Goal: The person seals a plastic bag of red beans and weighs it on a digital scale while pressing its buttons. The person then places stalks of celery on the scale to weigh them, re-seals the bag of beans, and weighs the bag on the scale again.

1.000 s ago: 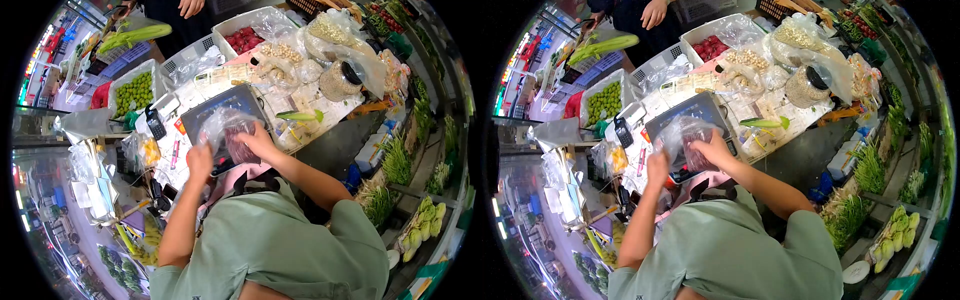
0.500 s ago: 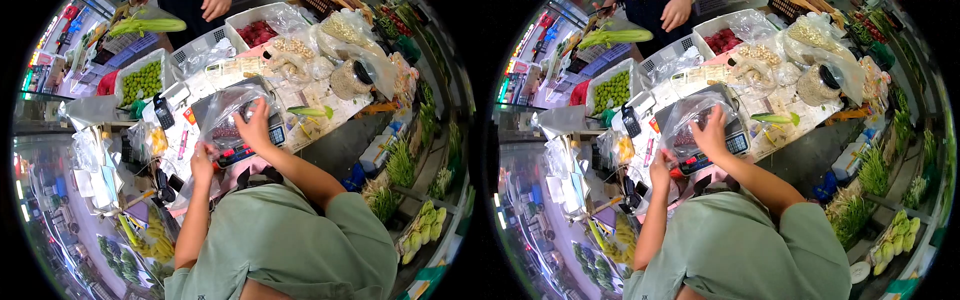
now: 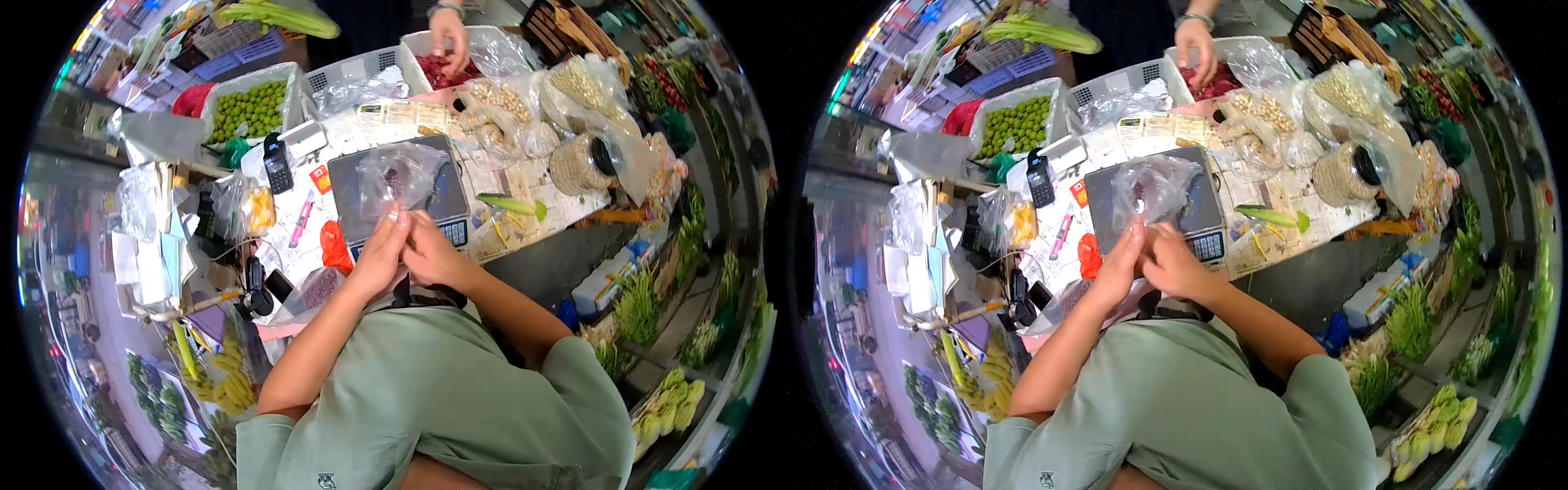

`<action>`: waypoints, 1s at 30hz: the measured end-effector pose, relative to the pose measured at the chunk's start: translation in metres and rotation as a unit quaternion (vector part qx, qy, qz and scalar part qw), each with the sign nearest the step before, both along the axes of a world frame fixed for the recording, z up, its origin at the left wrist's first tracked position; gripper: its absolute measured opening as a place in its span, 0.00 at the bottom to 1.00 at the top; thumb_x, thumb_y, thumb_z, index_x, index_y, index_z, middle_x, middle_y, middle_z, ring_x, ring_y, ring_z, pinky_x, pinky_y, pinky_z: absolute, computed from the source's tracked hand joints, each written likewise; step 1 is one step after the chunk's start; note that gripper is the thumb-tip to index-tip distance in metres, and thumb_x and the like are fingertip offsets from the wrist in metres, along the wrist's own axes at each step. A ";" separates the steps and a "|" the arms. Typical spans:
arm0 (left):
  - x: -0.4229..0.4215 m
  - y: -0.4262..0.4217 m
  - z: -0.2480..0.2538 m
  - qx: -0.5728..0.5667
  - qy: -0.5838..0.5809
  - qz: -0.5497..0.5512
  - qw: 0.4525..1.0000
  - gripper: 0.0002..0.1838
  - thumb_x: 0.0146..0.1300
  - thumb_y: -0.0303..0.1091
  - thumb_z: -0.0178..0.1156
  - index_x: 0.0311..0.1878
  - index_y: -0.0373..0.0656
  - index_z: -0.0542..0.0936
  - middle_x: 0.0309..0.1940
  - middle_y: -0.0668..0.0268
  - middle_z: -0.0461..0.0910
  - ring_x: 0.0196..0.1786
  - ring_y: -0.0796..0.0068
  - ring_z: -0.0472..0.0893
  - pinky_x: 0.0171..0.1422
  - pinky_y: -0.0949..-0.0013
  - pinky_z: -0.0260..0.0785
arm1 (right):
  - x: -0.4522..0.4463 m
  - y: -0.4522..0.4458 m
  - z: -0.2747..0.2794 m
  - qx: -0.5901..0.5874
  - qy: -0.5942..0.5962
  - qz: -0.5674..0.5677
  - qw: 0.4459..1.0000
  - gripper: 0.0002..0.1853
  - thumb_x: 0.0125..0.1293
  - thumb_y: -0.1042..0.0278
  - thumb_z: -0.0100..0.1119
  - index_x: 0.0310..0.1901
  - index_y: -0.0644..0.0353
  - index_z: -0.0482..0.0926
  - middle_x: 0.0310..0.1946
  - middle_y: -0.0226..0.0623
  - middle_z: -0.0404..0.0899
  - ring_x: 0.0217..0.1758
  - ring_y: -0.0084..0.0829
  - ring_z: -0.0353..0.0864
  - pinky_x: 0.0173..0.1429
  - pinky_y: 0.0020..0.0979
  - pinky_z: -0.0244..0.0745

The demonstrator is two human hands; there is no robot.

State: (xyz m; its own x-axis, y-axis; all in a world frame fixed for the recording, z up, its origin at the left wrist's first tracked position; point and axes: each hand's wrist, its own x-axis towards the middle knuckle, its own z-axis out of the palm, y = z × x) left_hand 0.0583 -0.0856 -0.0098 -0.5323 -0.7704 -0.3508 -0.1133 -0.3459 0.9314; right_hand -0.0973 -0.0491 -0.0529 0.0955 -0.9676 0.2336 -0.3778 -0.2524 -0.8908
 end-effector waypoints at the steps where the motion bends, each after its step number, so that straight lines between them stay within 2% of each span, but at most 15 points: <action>1: 0.002 0.000 0.013 0.091 0.064 -0.035 0.993 0.41 0.85 0.63 0.44 0.79 0.31 0.68 0.68 0.49 0.77 0.72 0.64 0.76 0.77 0.66 0.65 | -0.011 -0.008 -0.005 -0.004 0.094 0.000 0.996 0.09 0.71 0.69 0.58 0.49 0.61 0.81 0.43 0.47 0.83 0.53 0.55 0.78 0.62 0.51 0.72; 2: 0.009 0.007 -0.021 -0.020 -0.007 0.047 0.999 0.35 0.84 0.56 0.53 0.76 0.33 0.73 0.69 0.50 0.80 0.67 0.72 0.80 0.72 0.69 0.70 | -0.016 -0.018 -0.010 -0.025 0.094 -0.042 0.994 0.09 0.74 0.67 0.56 0.49 0.60 0.81 0.39 0.45 0.84 0.46 0.48 0.82 0.57 0.48 0.76; 3: 0.020 0.012 -0.010 -0.017 -0.005 0.058 0.998 0.35 0.84 0.56 0.53 0.76 0.33 0.73 0.69 0.50 0.80 0.67 0.72 0.80 0.72 0.69 0.70 | -0.019 -0.028 0.021 0.220 -0.111 -0.096 0.964 0.10 0.79 0.65 0.53 0.49 0.60 0.81 0.33 0.40 0.84 0.37 0.37 0.83 0.47 0.41 0.79; 4: 0.035 0.015 0.013 -0.028 -0.016 0.039 0.999 0.29 0.83 0.47 0.57 0.75 0.34 0.75 0.67 0.54 0.82 0.65 0.73 0.82 0.71 0.68 0.72 | -0.030 -0.045 0.034 0.186 -0.241 -0.086 0.949 0.13 0.82 0.62 0.50 0.48 0.61 0.81 0.32 0.35 0.84 0.33 0.27 0.83 0.41 0.33 0.77; 6: 0.065 0.025 0.048 -0.081 -0.022 0.084 0.993 0.20 0.77 0.30 0.66 0.67 0.33 0.82 0.58 0.61 0.88 0.58 0.76 0.86 0.66 0.70 0.77 | -0.058 -0.100 0.067 0.117 -0.133 -0.156 0.972 0.16 0.83 0.57 0.52 0.48 0.60 0.84 0.27 0.29 0.79 0.29 0.25 0.79 0.38 0.30 0.75; 7: 0.087 0.030 0.043 -0.137 -0.040 0.131 0.981 0.19 0.76 0.33 0.68 0.65 0.36 0.84 0.53 0.61 0.91 0.51 0.78 0.87 0.58 0.72 0.79 | -0.062 -0.124 0.096 0.101 -0.110 -0.195 0.969 0.17 0.82 0.56 0.54 0.47 0.60 0.86 0.26 0.28 0.77 0.27 0.25 0.77 0.36 0.30 0.73; 10: 0.163 0.042 0.045 -0.177 -0.069 0.265 0.945 0.14 0.77 0.27 0.65 0.61 0.34 0.85 0.52 0.60 0.89 0.55 0.74 0.86 0.64 0.68 0.78 | -0.090 -0.192 0.132 0.079 -0.086 -0.191 0.975 0.16 0.79 0.60 0.57 0.48 0.63 0.89 0.26 0.31 0.76 0.25 0.23 0.75 0.31 0.30 0.71; 12: 0.218 0.054 0.042 -0.156 -0.035 0.325 0.932 0.18 0.78 0.25 0.62 0.67 0.33 0.80 0.56 0.57 0.87 0.58 0.71 0.85 0.70 0.66 0.75 | -0.116 -0.229 0.141 0.091 -0.083 -0.145 0.982 0.15 0.79 0.61 0.58 0.46 0.64 0.88 0.28 0.33 0.79 0.25 0.22 0.76 0.29 0.30 0.70; 15: 0.274 0.084 0.024 -0.150 -0.070 0.311 0.936 0.38 0.66 0.35 0.77 0.77 0.37 0.72 0.69 0.55 0.79 0.70 0.67 0.78 0.77 0.59 0.69 | -0.134 -0.256 0.159 0.147 -0.086 -0.146 0.974 0.15 0.79 0.62 0.57 0.40 0.66 0.85 0.31 0.35 0.83 0.24 0.21 0.76 0.27 0.28 0.65; 19: 0.273 0.115 0.007 -0.186 -0.342 0.198 0.900 0.51 0.54 0.38 0.84 0.81 0.48 0.69 0.77 0.62 0.73 0.79 0.61 0.71 0.82 0.53 0.62 | -0.155 -0.288 0.165 0.179 -0.071 -0.208 0.959 0.12 0.80 0.62 0.53 0.40 0.59 0.81 0.30 0.31 0.82 0.21 0.20 0.73 0.25 0.26 0.59; 24: 0.260 0.110 -0.037 -0.111 -0.228 0.287 0.924 0.37 0.57 0.27 0.80 0.72 0.43 0.78 0.70 0.56 0.80 0.73 0.61 0.78 0.77 0.60 0.68 | -0.165 -0.317 0.143 0.157 -0.123 -0.265 0.944 0.13 0.78 0.60 0.60 0.51 0.62 0.82 0.33 0.28 0.79 0.26 0.21 0.71 0.32 0.27 0.65; 26: 0.270 0.102 -0.057 -0.141 -0.199 0.257 0.935 0.34 0.59 0.26 0.78 0.70 0.42 0.80 0.70 0.56 0.80 0.72 0.62 0.78 0.77 0.60 0.69 | -0.157 -0.326 0.134 0.045 0.066 -0.241 0.967 0.25 0.75 0.54 0.66 0.62 0.69 0.81 0.41 0.36 0.85 0.37 0.27 0.81 0.44 0.28 0.76; 28: 0.273 0.099 -0.067 -0.168 -0.170 0.217 0.946 0.30 0.60 0.25 0.77 0.67 0.40 0.82 0.70 0.56 0.80 0.72 0.63 0.79 0.77 0.60 0.69 | -0.102 -0.299 0.142 -0.005 0.246 -0.281 0.928 0.37 0.71 0.47 0.71 0.68 0.73 0.77 0.61 0.53 0.85 0.66 0.36 0.83 0.69 0.32 0.75; 29: 0.270 0.094 -0.069 -0.165 -0.128 0.213 0.954 0.26 0.61 0.24 0.76 0.65 0.40 0.84 0.69 0.56 0.81 0.71 0.63 0.79 0.76 0.60 0.69 | -0.119 -0.312 0.098 -0.188 0.282 -0.187 0.922 0.35 0.72 0.47 0.70 0.70 0.65 0.78 0.58 0.49 0.87 0.61 0.35 0.86 0.66 0.32 0.78; 30: 0.265 0.089 -0.071 -0.162 -0.085 0.207 0.961 0.23 0.63 0.24 0.74 0.62 0.39 0.85 0.68 0.56 0.82 0.70 0.62 0.80 0.76 0.61 0.69 | -0.052 -0.256 0.117 -0.063 0.275 -0.137 0.949 0.30 0.74 0.48 0.68 0.71 0.56 0.78 0.57 0.45 0.88 0.58 0.34 0.87 0.65 0.33 0.79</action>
State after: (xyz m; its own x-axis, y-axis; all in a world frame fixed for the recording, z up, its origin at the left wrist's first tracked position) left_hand 0.3236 0.0035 -0.0812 -0.1123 -0.9874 -0.1111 -0.1892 -0.0886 0.9779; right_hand -0.1494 -0.3050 0.0645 -0.0150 -0.9414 0.3369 -0.8444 -0.1685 -0.5085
